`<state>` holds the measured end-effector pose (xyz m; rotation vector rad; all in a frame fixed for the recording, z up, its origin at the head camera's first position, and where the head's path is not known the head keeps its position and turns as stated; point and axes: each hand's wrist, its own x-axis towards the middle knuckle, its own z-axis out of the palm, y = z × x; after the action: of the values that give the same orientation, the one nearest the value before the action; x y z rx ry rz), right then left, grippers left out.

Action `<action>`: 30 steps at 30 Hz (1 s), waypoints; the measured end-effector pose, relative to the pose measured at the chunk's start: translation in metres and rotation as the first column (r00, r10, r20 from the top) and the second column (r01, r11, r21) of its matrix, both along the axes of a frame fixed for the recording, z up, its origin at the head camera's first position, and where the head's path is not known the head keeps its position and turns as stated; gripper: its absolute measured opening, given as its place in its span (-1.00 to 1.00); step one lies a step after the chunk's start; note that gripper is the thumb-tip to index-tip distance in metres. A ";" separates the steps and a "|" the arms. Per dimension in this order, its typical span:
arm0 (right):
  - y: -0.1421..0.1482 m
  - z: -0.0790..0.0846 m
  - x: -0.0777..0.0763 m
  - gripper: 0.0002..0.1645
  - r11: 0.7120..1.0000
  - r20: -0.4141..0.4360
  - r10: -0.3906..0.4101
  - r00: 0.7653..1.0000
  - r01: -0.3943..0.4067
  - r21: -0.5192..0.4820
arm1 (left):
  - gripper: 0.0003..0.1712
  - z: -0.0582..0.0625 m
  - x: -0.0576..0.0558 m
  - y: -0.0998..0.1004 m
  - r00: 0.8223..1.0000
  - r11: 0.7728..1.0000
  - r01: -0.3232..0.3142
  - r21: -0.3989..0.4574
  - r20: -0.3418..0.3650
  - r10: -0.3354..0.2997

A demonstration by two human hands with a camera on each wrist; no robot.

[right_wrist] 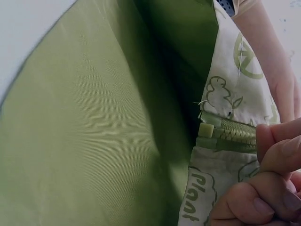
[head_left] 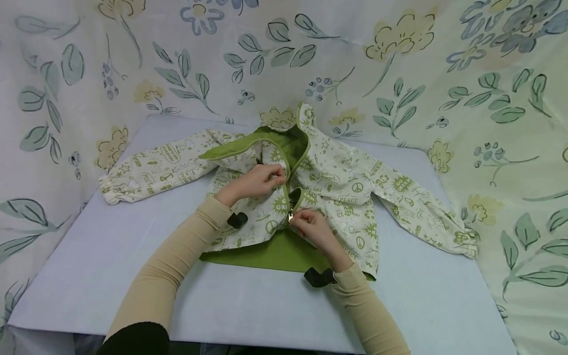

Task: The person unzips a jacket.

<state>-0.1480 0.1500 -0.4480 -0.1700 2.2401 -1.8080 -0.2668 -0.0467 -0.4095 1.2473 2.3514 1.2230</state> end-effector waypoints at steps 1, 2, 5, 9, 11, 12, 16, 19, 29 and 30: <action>0.000 0.000 0.000 -0.73 1.000 -0.006 0.005 1.000 -0.005 -0.002 | -0.86 0.000 0.000 0.000 1.000 1.000 0.000 0.005 -0.001 0.000; 0.000 0.000 0.000 -0.73 1.000 -0.010 0.010 1.000 -0.010 -0.005 | -0.86 0.000 0.001 0.000 1.000 1.000 0.001 0.011 0.001 -0.001; 0.000 0.000 0.001 -0.74 1.000 -0.015 0.021 1.000 -0.021 -0.013 | -0.86 -0.002 0.001 -0.001 1.000 0.999 -0.001 0.032 0.005 0.001; 0.001 0.002 0.002 -0.78 1.000 0.002 0.022 1.000 -0.022 -0.016 | -0.84 -0.003 0.000 -0.001 1.000 0.999 -0.017 0.042 0.017 0.016; 0.001 0.002 0.002 -0.78 1.000 0.011 0.020 1.000 -0.020 -0.006 | -0.83 -0.003 0.000 0.000 0.999 0.999 -0.033 0.032 0.015 0.033; 0.002 0.002 0.003 -0.77 1.000 0.014 0.021 1.000 -0.021 -0.002 | -0.83 -0.002 0.000 0.000 0.999 0.999 -0.043 0.026 0.009 0.043; 0.002 0.002 0.004 -0.73 1.000 0.021 0.013 1.000 -0.013 0.010 | -0.81 0.008 0.007 0.000 0.997 0.997 -0.070 0.027 0.008 0.070; 0.002 -0.001 0.004 -0.72 1.000 0.006 0.003 1.000 -0.003 0.016 | -0.79 0.020 0.015 -0.001 0.996 0.996 -0.085 0.040 0.038 0.083; 0.002 -0.004 0.006 -0.73 1.000 -0.028 0.002 1.000 -0.003 -0.008 | -0.78 0.011 0.007 -0.002 0.992 0.990 -0.129 0.059 -0.004 0.129; 0.002 -0.004 0.006 -0.73 1.000 -0.028 0.002 1.000 -0.002 -0.007 | -0.77 0.007 0.003 -0.002 0.991 0.989 -0.134 0.060 -0.004 0.134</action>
<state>-0.1421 0.1524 -0.4520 -0.2004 2.2519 -1.8235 -0.2634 -0.0487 -0.4022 1.1292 2.4563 1.3407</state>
